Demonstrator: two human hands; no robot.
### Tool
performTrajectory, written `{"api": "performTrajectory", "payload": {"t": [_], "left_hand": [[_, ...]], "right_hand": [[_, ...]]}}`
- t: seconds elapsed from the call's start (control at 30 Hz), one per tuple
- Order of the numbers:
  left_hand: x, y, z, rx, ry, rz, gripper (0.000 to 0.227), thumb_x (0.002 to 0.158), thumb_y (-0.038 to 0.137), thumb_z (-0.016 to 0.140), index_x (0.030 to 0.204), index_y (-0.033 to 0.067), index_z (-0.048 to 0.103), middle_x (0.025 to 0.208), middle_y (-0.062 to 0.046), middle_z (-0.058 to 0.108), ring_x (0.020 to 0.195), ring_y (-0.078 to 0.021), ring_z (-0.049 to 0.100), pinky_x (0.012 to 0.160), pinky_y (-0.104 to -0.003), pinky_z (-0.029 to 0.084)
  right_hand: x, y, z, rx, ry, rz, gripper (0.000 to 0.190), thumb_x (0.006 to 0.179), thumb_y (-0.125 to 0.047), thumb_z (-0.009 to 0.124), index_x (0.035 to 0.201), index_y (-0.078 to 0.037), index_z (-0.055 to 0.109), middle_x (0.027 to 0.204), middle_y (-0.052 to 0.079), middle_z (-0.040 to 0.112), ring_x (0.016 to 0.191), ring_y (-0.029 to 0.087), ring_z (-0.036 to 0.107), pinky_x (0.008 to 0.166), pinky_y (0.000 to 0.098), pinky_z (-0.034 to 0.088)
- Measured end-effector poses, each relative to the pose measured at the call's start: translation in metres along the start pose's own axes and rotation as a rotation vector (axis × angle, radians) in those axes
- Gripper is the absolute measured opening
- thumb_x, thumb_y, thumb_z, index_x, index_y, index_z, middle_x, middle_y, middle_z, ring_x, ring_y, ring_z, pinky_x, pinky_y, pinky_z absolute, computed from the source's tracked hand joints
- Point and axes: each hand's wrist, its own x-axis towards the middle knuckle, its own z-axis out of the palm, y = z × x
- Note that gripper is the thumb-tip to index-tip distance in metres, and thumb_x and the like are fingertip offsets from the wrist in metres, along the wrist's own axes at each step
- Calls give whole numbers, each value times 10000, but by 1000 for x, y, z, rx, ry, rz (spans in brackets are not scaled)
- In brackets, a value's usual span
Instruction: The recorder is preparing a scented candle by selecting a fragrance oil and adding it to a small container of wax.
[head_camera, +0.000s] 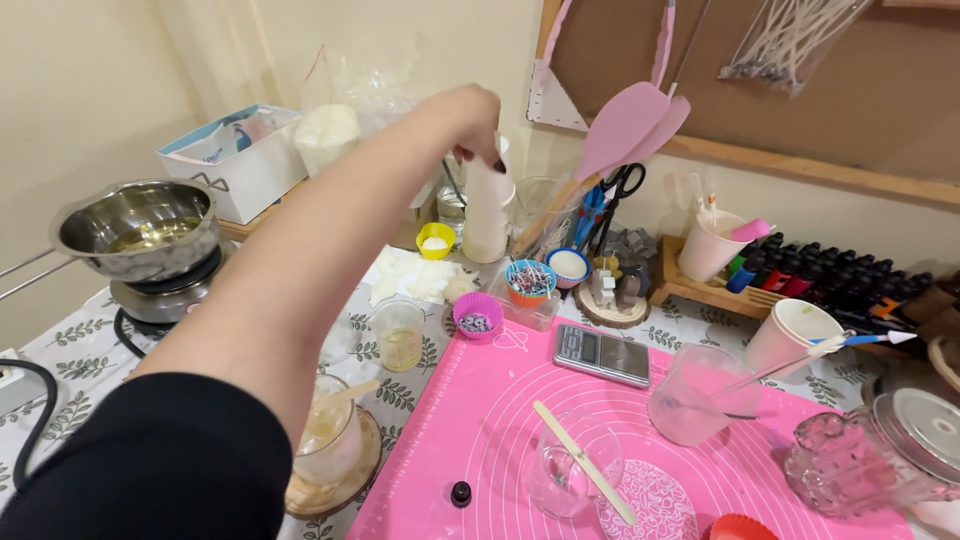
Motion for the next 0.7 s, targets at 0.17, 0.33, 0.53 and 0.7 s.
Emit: {"api": "performTrajectory", "payload": {"t": [0.17, 0.33, 0.53, 0.7], "left_hand": [[-59, -1, -53, -105, 195, 13, 537, 731, 386, 919, 1002, -37, 730, 897, -142, 757, 678, -240, 755, 626, -373, 617], [-178, 30, -85, -215, 312, 86, 538, 737, 439, 910, 1092, 70, 745, 924, -105, 783, 735, -209, 772, 672, -365, 614], [-414, 69, 0, -350, 483, 201, 565, 744, 503, 897, 1200, 200, 759, 958, -60, 813, 804, -172, 791, 728, -355, 608], [-465, 113, 121, -636, 270, 207, 740, 748, 319, 850, 1404, 108, 581, 1158, -160, 723, 1024, -317, 722, 899, -414, 557]], "right_hand": [[2, 0, 13, 21, 88, -21, 548, 1105, -359, 518, 1611, -176, 411, 1113, 153, 576, 814, 313, 551, 717, 463, 489], [-37, 11, 30, 69, 214, -47, 548, 1109, -355, 518, 1618, -175, 422, 1102, 158, 578, 819, 317, 566, 717, 469, 502], [-14, 17, 112, -257, 1075, -154, 689, 875, -256, 590, 1540, -94, 515, 1136, 130, 648, 895, 206, 655, 837, 316, 523], [22, 49, 170, -571, 905, -181, 514, 906, -57, 595, 1410, 15, 529, 1236, 257, 663, 956, 278, 673, 872, 406, 534]]}}
